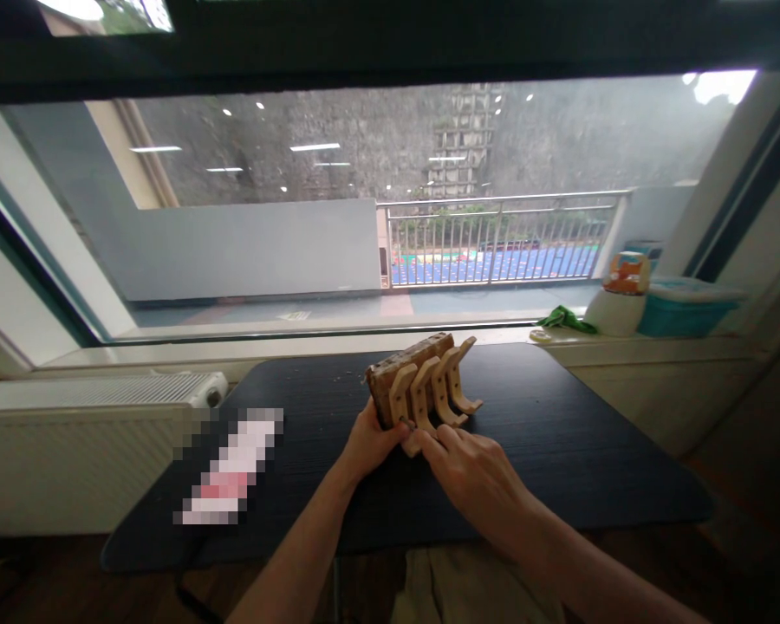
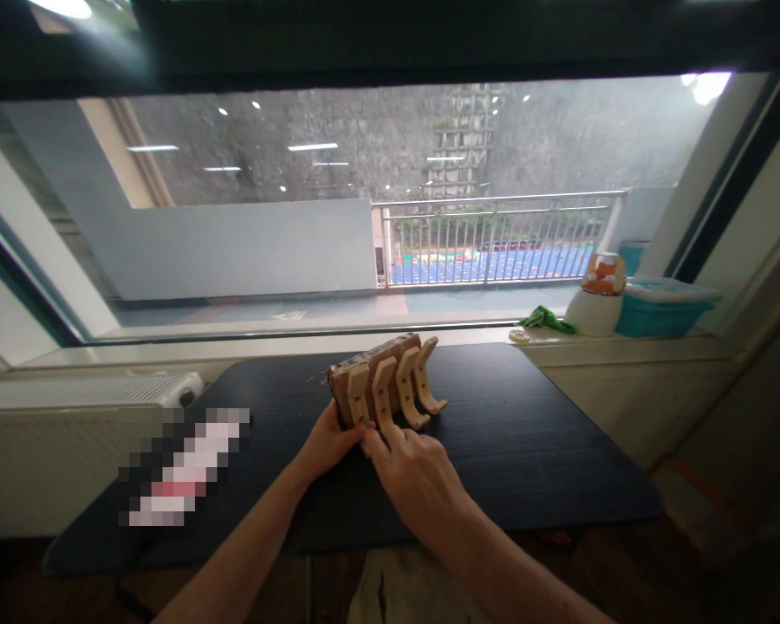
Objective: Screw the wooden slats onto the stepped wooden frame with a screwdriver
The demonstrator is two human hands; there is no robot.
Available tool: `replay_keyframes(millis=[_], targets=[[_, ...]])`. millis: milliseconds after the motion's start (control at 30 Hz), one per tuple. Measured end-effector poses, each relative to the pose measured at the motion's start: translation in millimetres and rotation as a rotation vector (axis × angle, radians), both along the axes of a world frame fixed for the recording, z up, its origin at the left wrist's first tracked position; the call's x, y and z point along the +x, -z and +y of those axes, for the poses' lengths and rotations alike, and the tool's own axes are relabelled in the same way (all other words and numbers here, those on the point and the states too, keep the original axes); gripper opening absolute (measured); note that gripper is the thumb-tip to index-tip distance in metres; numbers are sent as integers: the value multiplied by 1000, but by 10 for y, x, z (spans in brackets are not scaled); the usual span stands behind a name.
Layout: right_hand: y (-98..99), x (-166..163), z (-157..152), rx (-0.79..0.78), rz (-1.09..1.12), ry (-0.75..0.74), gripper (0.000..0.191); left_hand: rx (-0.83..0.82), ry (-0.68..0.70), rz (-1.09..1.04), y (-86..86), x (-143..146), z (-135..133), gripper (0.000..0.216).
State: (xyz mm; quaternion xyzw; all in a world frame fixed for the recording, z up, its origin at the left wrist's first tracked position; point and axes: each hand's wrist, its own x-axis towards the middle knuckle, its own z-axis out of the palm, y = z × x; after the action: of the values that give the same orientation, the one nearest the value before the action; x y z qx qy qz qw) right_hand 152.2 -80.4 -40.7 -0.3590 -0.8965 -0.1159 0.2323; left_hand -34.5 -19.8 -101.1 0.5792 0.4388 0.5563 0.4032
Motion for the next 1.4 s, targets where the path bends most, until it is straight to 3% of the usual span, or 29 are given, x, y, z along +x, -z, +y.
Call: replay_keyframes(millis=[67, 167, 267, 333, 433, 533, 667, 733, 800, 933, 1000, 1067, 1167, 1233, 1400], targets=[[120, -14, 33, -94, 207, 5, 31, -10, 3, -14, -17, 8, -12, 47], [316, -41, 77, -359, 680, 99, 30, -29, 10, -33, -42, 24, -32, 48], [404, -51, 113, -568, 893, 178, 38, -40, 1, -40, -54, 36, -37, 49], [377, -27, 122, -603, 866, 170, 38, -39, -7, -45, -56, 39, -35, 49], [244, 47, 89, -563, 643, 166, 34, -36, -8, -53, -57, 42, -33, 49], [92, 105, 13, -368, 292, 151, 47, -33, -5, -52, -54, 42, -34, 49], [21, 88, -48, -102, -5, 71, 42, -35, 0, -49, -38, 35, -27, 50], [78, 48, -44, -94, 32, 52, 39, -38, 2, -47, -27, 28, -22, 50], [186, 1, -26, -171, 229, 40, 34, -40, -3, -48, -19, 22, -20, 50], [395, -72, 13, -529, 786, 141, 36, -46, -15, -58, -16, 23, -26, 52], [424, -75, 27, -686, 892, 193, 42, -50, -17, -60, -22, 31, -29, 53], [388, -48, 32, -722, 864, 189, 42, -51, -22, -62, -30, 39, -30, 53], [264, 24, 12, -602, 623, 192, 41, -48, -29, -59, -41, 44, -30, 53], [173, 66, -19, -450, 410, 180, 49, -43, -31, -53, -43, 44, -31, 52], [70, 85, -69, -93, 7, 111, 42, -38, -32, -45, -29, 42, -30, 53]])
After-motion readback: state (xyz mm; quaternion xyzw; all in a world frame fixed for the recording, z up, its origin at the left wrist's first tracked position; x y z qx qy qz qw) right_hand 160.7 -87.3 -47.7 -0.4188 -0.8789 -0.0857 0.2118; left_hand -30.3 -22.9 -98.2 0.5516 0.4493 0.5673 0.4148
